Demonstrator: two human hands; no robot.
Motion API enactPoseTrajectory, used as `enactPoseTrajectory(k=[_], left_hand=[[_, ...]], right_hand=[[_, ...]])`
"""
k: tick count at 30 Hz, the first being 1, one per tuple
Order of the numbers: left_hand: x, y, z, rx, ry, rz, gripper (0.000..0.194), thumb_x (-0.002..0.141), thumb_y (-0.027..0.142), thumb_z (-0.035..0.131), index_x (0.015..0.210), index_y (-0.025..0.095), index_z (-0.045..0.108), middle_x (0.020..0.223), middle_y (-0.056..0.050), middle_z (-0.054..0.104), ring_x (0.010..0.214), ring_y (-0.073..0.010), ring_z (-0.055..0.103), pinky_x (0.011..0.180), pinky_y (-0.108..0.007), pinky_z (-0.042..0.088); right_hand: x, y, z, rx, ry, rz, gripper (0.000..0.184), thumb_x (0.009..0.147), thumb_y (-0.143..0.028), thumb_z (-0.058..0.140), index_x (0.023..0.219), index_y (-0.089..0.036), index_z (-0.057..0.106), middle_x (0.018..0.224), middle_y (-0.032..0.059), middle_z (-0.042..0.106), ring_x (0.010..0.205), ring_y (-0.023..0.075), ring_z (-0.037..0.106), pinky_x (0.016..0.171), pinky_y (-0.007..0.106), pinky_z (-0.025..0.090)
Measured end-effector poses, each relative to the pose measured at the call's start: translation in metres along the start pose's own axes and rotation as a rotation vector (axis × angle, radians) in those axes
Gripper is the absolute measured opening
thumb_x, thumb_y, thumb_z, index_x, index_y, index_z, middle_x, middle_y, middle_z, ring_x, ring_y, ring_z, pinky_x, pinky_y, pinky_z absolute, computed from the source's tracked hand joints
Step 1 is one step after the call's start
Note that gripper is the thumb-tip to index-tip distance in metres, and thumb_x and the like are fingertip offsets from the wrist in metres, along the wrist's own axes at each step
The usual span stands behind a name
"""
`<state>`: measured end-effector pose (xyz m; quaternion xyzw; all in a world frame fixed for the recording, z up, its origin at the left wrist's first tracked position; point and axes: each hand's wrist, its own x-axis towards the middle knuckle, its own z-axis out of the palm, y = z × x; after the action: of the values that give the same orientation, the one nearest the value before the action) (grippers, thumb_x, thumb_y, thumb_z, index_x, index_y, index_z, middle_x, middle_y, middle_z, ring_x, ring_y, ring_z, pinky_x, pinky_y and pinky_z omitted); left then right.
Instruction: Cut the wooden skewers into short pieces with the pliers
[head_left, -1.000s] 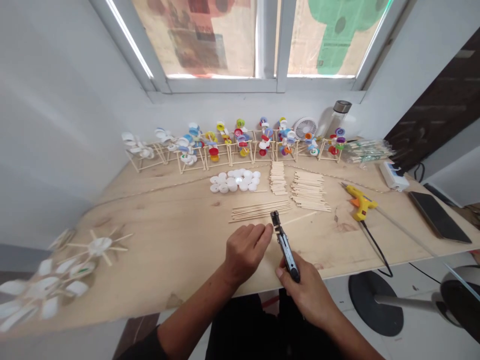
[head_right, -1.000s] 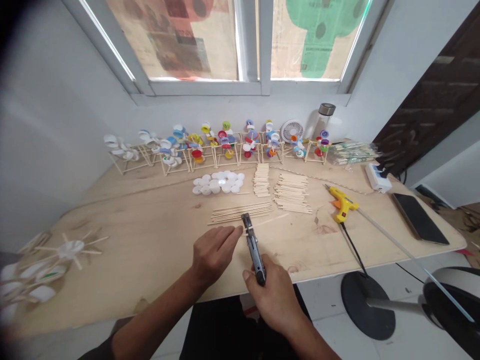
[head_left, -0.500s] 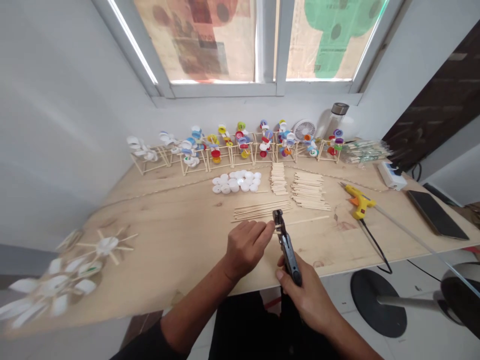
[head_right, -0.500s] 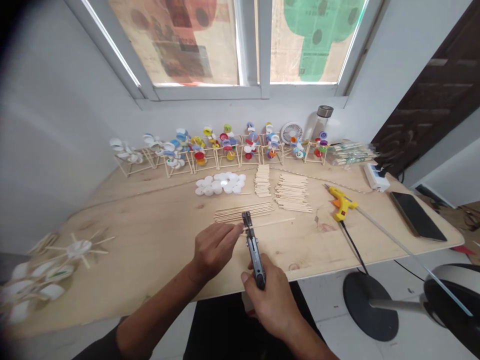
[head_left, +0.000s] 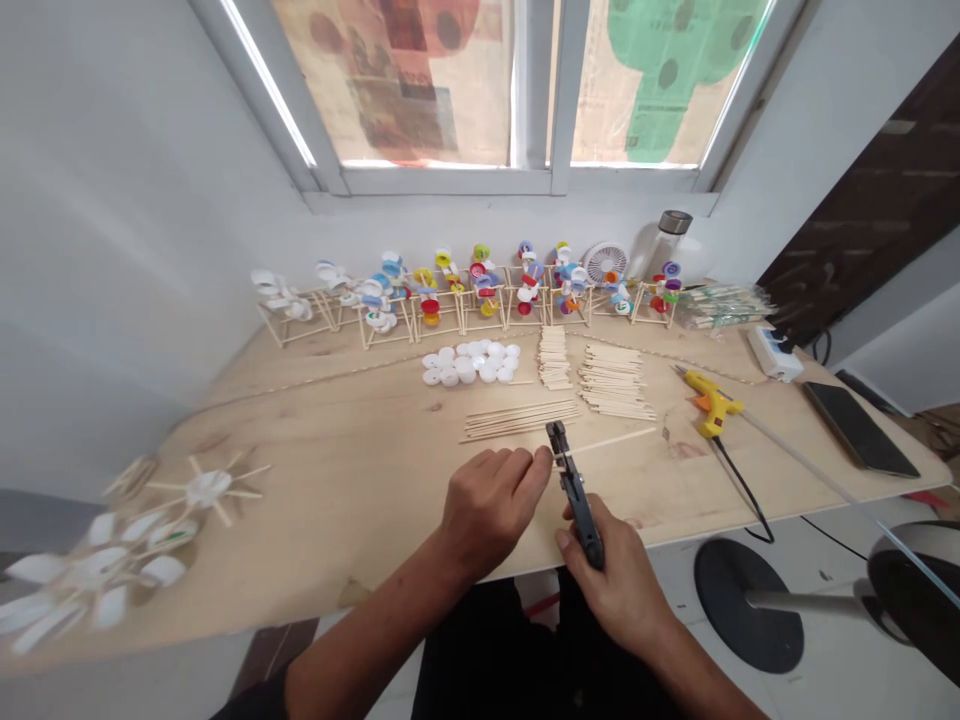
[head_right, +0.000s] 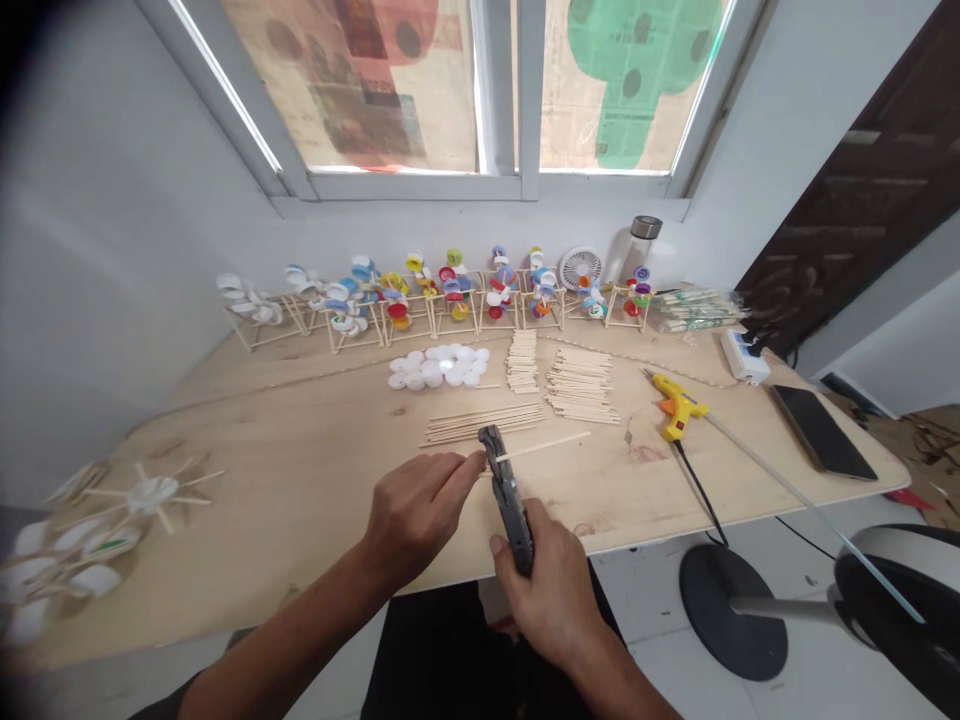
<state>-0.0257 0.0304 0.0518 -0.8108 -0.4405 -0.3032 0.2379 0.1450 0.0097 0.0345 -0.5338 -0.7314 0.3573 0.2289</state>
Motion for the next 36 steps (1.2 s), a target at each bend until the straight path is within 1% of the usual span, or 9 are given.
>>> enactPoseTrajectory(k=[4, 10, 17, 21, 27, 31, 36], left_hand=[[-0.001, -0.001, -0.001, -0.032, 0.022, 0.004, 0.018, 0.082, 0.01, 0.049, 0.099, 0.008, 0.054, 0.067, -0.002, 0.056, 0.059, -0.0124, 0.048, 0.053, -0.026, 0.037], [-0.005, -0.002, 0.0, -0.086, 0.029, -0.004, 0.021, 0.079, 0.009, 0.053, 0.1, 0.008, 0.053, 0.07, -0.003, 0.058, 0.062, -0.0128, 0.049, 0.055, -0.026, 0.038], [-0.004, -0.003, 0.0, -0.093, 0.027, -0.036, 0.018, 0.079, 0.011, 0.055, 0.097, 0.01, 0.055, 0.06, 0.0, 0.052, 0.054, -0.0112, 0.042, 0.05, -0.025, 0.033], [-0.004, -0.004, 0.0, -0.116, 0.013, -0.038, 0.016, 0.079, 0.01, 0.054, 0.095, 0.01, 0.055, 0.057, 0.001, 0.049, 0.052, -0.0107, 0.04, 0.049, -0.025, 0.03], [-0.004, -0.008, 0.001, -0.09, 0.0, -0.026, 0.014, 0.081, 0.011, 0.051, 0.094, 0.01, 0.056, 0.056, 0.002, 0.047, 0.049, -0.0099, 0.04, 0.048, -0.025, 0.028], [-0.006, -0.011, 0.004, -0.062, 0.001, -0.022, 0.013, 0.082, 0.012, 0.049, 0.094, 0.011, 0.056, 0.055, 0.003, 0.047, 0.048, -0.0092, 0.041, 0.047, -0.024, 0.028], [-0.011, -0.017, 0.013, -0.029, -0.012, -0.042, 0.012, 0.084, 0.013, 0.046, 0.091, 0.013, 0.056, 0.056, 0.002, 0.048, 0.048, -0.0091, 0.043, 0.047, -0.023, 0.03]], right_hand=[[-0.001, 0.004, 0.002, -0.124, 0.065, -0.042, 0.011, 0.081, -0.03, 0.046, 0.085, -0.02, 0.049, 0.07, 0.0018, 0.058, 0.065, 0.0193, 0.055, 0.059, 0.026, 0.038], [0.001, 0.006, 0.003, -0.195, 0.099, -0.08, 0.011, 0.081, -0.029, 0.046, 0.087, -0.02, 0.049, 0.072, 0.0027, 0.058, 0.067, 0.0205, 0.054, 0.06, 0.027, 0.037], [0.001, 0.007, 0.004, -0.181, 0.103, -0.087, 0.011, 0.081, -0.029, 0.046, 0.086, -0.02, 0.049, 0.072, 0.0028, 0.058, 0.066, 0.0199, 0.054, 0.059, 0.027, 0.037], [0.002, 0.008, 0.006, -0.189, 0.1, -0.087, 0.011, 0.082, -0.031, 0.046, 0.08, -0.02, 0.047, 0.067, 0.0017, 0.056, 0.062, 0.0184, 0.053, 0.056, 0.025, 0.036], [0.004, 0.007, 0.007, -0.209, 0.093, -0.078, 0.014, 0.082, -0.032, 0.045, 0.073, -0.02, 0.045, 0.063, 0.0011, 0.057, 0.057, 0.0165, 0.054, 0.053, 0.023, 0.036], [0.008, 0.006, 0.009, -0.224, 0.078, -0.063, 0.014, 0.081, -0.032, 0.045, 0.073, -0.02, 0.047, 0.061, 0.0011, 0.059, 0.056, 0.0164, 0.057, 0.053, 0.022, 0.035], [0.015, 0.008, 0.015, -0.285, 0.057, -0.05, 0.016, 0.082, -0.033, 0.044, 0.074, -0.02, 0.048, 0.059, 0.0011, 0.059, 0.057, 0.018, 0.058, 0.052, 0.024, 0.032]])
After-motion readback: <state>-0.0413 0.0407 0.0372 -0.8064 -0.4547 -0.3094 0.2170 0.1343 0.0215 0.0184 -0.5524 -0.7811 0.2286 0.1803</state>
